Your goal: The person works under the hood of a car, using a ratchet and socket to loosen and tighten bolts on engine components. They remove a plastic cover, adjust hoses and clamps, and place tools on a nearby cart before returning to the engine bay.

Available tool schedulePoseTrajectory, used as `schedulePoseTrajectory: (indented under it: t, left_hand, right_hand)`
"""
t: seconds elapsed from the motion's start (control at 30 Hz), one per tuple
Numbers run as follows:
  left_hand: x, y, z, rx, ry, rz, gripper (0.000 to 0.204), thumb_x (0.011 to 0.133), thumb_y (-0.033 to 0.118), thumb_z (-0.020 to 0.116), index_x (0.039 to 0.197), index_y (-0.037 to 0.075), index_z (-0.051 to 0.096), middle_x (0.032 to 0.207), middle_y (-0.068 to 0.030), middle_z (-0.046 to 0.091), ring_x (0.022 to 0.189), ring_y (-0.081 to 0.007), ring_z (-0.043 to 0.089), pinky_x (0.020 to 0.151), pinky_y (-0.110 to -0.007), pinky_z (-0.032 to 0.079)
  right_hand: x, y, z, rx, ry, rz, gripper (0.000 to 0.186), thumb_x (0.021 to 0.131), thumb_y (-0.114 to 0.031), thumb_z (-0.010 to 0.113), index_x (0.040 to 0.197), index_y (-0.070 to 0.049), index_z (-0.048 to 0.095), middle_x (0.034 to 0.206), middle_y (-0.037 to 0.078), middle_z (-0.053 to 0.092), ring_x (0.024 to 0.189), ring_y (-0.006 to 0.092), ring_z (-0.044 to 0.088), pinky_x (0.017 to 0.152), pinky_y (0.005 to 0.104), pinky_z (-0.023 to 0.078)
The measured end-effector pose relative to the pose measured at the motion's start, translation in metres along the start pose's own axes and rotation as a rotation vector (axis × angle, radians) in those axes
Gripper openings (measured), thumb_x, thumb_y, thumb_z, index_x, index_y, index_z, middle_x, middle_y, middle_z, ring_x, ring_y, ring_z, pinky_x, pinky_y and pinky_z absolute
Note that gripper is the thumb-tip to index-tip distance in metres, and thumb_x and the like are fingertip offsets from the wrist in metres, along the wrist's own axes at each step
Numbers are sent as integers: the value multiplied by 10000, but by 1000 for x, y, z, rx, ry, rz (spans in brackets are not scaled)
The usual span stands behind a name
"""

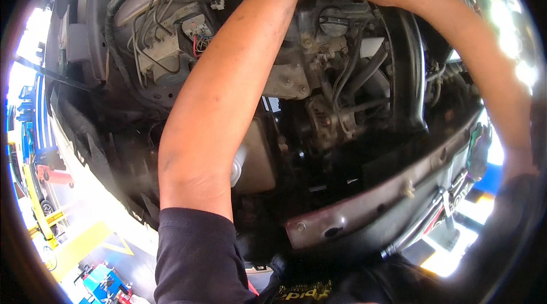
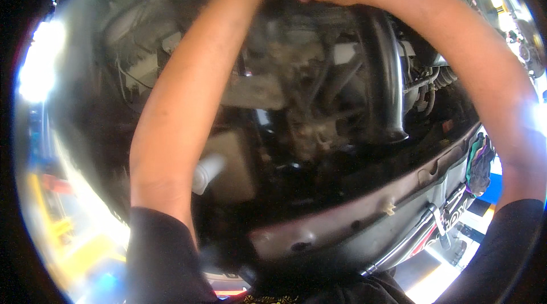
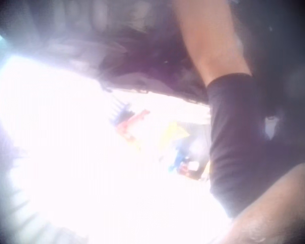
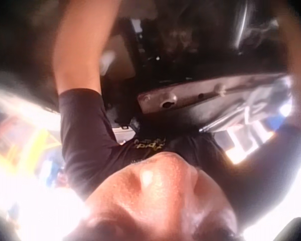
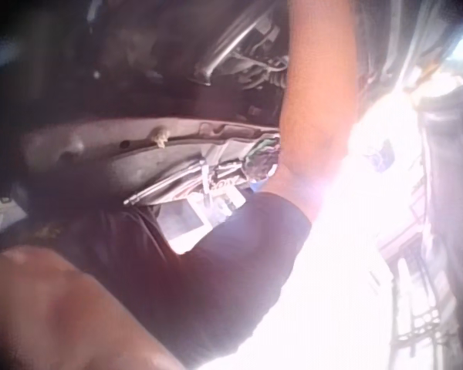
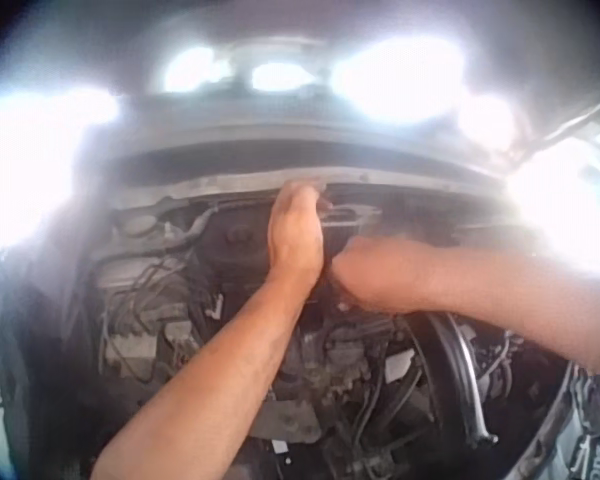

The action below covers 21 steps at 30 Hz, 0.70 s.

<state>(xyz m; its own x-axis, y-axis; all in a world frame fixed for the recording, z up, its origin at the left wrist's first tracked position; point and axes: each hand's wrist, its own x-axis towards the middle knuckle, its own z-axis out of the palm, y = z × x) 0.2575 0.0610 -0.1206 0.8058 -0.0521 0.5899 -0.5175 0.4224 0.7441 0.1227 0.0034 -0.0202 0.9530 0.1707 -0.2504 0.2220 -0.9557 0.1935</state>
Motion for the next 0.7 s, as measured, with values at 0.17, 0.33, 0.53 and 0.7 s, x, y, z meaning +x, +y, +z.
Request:
schedulePoseTrajectory:
  t: [0.17, 0.33, 0.53, 0.7]
  left_hand:
    - [1, -5, 2, -110, 6, 2, 279, 946, 211, 475, 969, 13, 670, 869, -94, 655, 852, -214, 613, 819, -347, 483]
    - [-3, -8, 4, -94, -10, 18, 261, 946, 188, 475, 981, 18, 669, 870, -83, 642, 857, -204, 609, 821, -350, 486]
    - [0, -10, -3, 31, -10, 79, 278, 960, 189, 447, 987, 13, 660, 914, -115, 645, 863, -230, 619, 834, -368, 489]
    - [3, -10, -7, 76, -41, 152, 290, 965, 181, 431, 1017, 10, 660, 939, -126, 646, 864, -233, 626, 827, -361, 498]
  right_hand:
    - [10, 11, 24, -48, 135, -76, 252, 912, -234, 672, 910, 9, 734, 962, 252, 721, 934, 425, 704, 804, 499, 563]
    - [10, 8, 41, -125, 246, -123, 184, 890, -98, 606, 930, 24, 739, 969, 255, 724, 941, 412, 717, 794, 484, 581]
    - [14, 5, 23, -115, 20, -82, 148, 847, -56, 641, 924, 20, 741, 937, 248, 723, 915, 404, 721, 778, 490, 577]
    - [16, -4, -1, -47, -115, 107, 218, 882, -142, 642, 983, 12, 759, 1041, 255, 727, 975, 409, 716, 787, 486, 576]
